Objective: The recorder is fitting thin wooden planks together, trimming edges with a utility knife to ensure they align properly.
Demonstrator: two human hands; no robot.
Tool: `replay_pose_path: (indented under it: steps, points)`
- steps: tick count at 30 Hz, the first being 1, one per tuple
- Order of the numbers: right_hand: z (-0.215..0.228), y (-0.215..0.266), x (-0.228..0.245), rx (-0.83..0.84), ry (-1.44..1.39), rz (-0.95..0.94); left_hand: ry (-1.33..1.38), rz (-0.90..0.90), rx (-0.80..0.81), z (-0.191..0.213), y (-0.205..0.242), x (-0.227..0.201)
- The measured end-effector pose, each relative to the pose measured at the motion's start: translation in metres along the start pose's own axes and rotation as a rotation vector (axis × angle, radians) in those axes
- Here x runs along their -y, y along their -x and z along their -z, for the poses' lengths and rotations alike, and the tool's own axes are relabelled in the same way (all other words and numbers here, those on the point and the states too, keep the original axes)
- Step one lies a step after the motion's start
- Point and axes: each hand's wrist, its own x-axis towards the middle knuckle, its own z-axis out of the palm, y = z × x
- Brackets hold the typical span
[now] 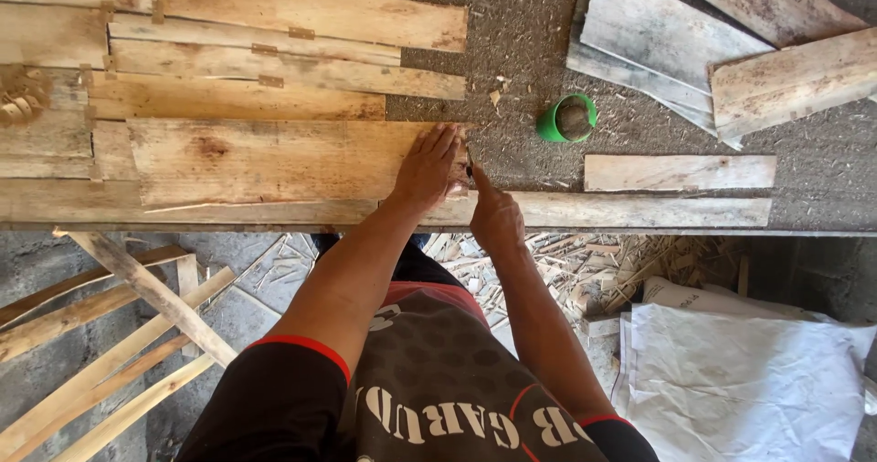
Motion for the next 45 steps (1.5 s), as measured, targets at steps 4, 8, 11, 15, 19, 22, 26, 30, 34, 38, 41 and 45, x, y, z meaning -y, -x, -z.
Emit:
replay_pose_path:
  steps: [4,8,11,15,19,22,26,30,34,38,41,45]
  points:
    - [-0.018,-0.007,-0.034,-0.239,0.163,0.236,-0.083,-0.025,-0.061,-0.023,-0.004,-0.001]
    - [0.015,-0.01,-0.005,-0.153,0.004,0.128,-0.049,-0.014,-0.088,-0.021,-0.007,0.003]
    - [0.015,-0.021,0.008,-0.133,-0.08,0.051,0.026,-0.009,-0.084,-0.007,-0.001,0.001]
    - [0.0,-0.038,0.004,-0.144,-0.045,0.049,0.069,0.005,-0.048,0.002,0.001,-0.001]
    - [0.011,-0.037,0.019,0.028,0.024,-0.102,0.051,0.003,-0.041,-0.005,-0.005,0.001]
    - [0.005,-0.039,0.016,-0.026,0.026,-0.055,0.038,0.02,0.041,0.005,0.0,-0.002]
    - [0.011,-0.035,0.022,-0.011,-0.001,-0.094,0.067,0.026,0.018,0.01,0.0,-0.004]
    - [0.006,-0.033,0.022,-0.008,0.024,-0.105,0.071,0.024,-0.008,-0.001,-0.002,-0.001]
    - [0.006,-0.043,0.017,-0.01,0.176,-0.055,0.068,0.016,-0.017,0.003,0.0,-0.002]
    - [0.022,-0.046,0.024,0.052,0.157,-0.048,0.072,0.013,-0.073,-0.006,-0.002,0.002]
    - [0.033,-0.031,0.029,0.095,0.101,-0.069,0.077,0.005,-0.1,-0.01,0.0,0.001]
    - [0.031,-0.014,0.024,0.132,0.122,-0.078,0.108,0.011,-0.093,0.002,0.002,-0.001]
